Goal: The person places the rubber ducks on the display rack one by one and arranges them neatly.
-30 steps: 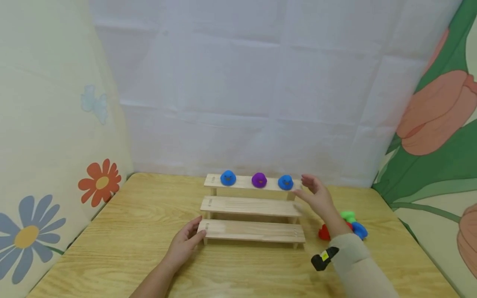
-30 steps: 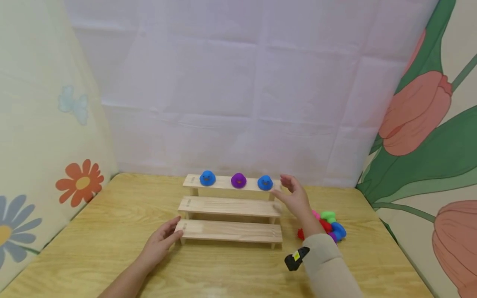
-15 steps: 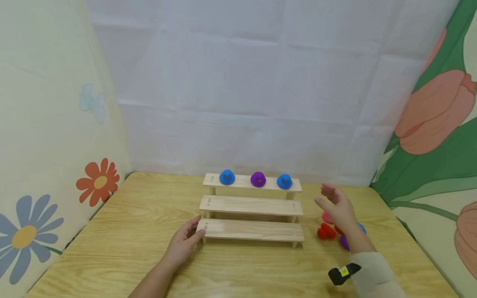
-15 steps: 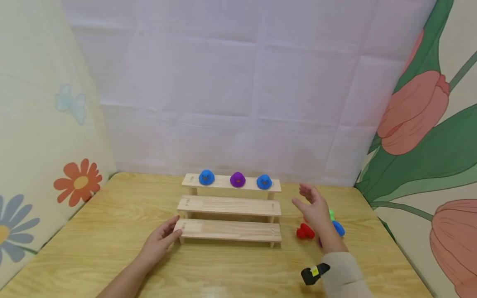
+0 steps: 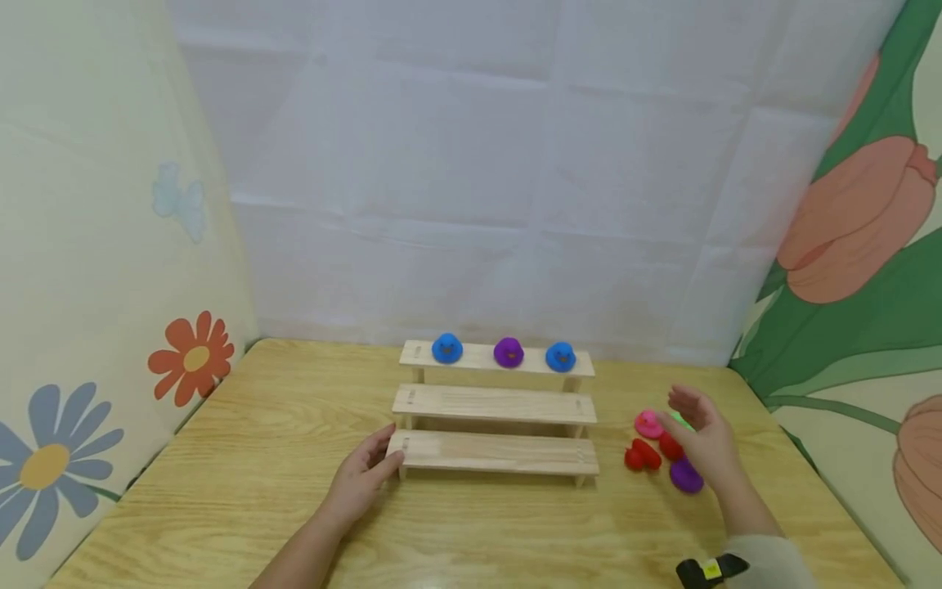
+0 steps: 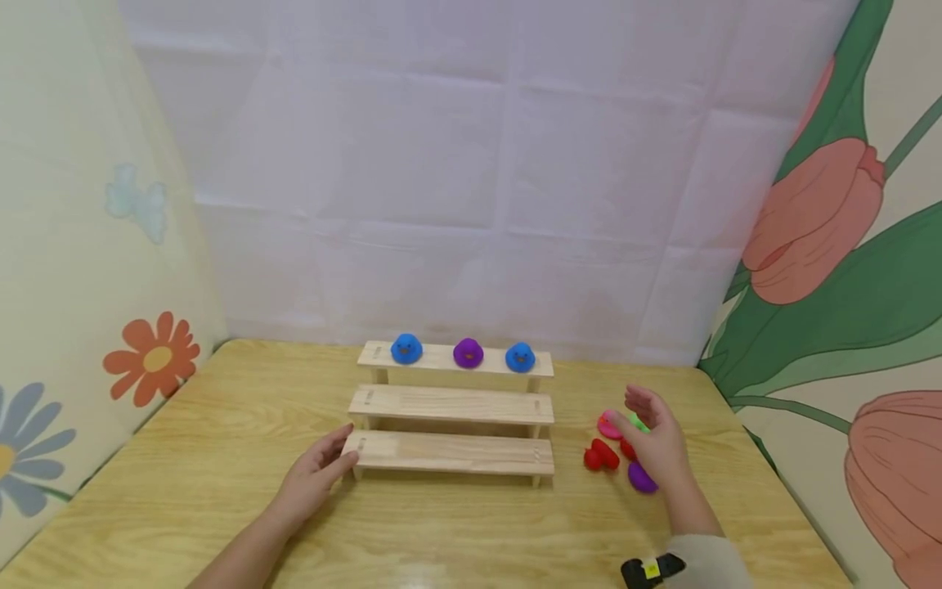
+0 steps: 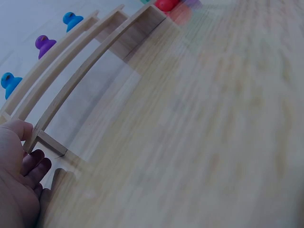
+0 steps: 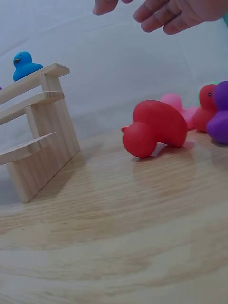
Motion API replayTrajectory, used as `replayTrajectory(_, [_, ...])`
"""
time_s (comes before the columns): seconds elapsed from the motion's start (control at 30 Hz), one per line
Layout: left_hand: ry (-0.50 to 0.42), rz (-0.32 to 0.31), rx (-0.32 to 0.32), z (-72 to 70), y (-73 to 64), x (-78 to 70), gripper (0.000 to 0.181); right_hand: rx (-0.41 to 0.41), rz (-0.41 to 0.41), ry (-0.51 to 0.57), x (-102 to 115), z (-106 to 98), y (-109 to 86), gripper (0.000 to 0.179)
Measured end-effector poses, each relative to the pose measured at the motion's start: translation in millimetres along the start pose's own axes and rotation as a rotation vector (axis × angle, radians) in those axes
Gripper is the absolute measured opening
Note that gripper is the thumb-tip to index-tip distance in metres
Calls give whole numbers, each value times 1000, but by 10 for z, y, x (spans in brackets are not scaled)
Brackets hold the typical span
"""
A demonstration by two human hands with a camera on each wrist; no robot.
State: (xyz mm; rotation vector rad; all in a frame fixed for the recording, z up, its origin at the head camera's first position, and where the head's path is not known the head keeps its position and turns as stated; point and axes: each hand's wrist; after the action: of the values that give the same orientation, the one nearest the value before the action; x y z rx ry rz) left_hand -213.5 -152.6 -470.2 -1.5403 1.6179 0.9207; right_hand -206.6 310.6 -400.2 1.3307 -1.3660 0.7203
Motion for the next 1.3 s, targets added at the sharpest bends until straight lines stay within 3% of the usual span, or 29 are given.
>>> replayTrajectory(0.4, [4, 2, -1, -5, 7, -5, 55, -64, -4, -17, -172, -175, -180, 47])
replayTrajectory(0.77, [26, -4, 14, -11, 22, 16, 57, -33, 107, -90, -280, -264, -309, 55])
replayTrajectory(1.1, [27, 0, 5, 2, 19, 10, 57, -1, 274, -151, -329, -278, -386, 65])
replayTrajectory(1.3, [19, -9, 10, 9, 26, 21, 57, 17, 269, -155, -386, -267, -428, 63])
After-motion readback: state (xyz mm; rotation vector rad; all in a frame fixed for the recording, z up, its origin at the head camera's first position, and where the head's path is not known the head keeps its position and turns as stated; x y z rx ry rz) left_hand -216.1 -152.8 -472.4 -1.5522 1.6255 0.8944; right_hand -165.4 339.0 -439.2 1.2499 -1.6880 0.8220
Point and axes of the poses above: each hand's wrist, its own y-axis towards the middle knuckle, its own z-axis out of the palm, x = y × z, and after that the axes turned 11 degrees about y, right-handed
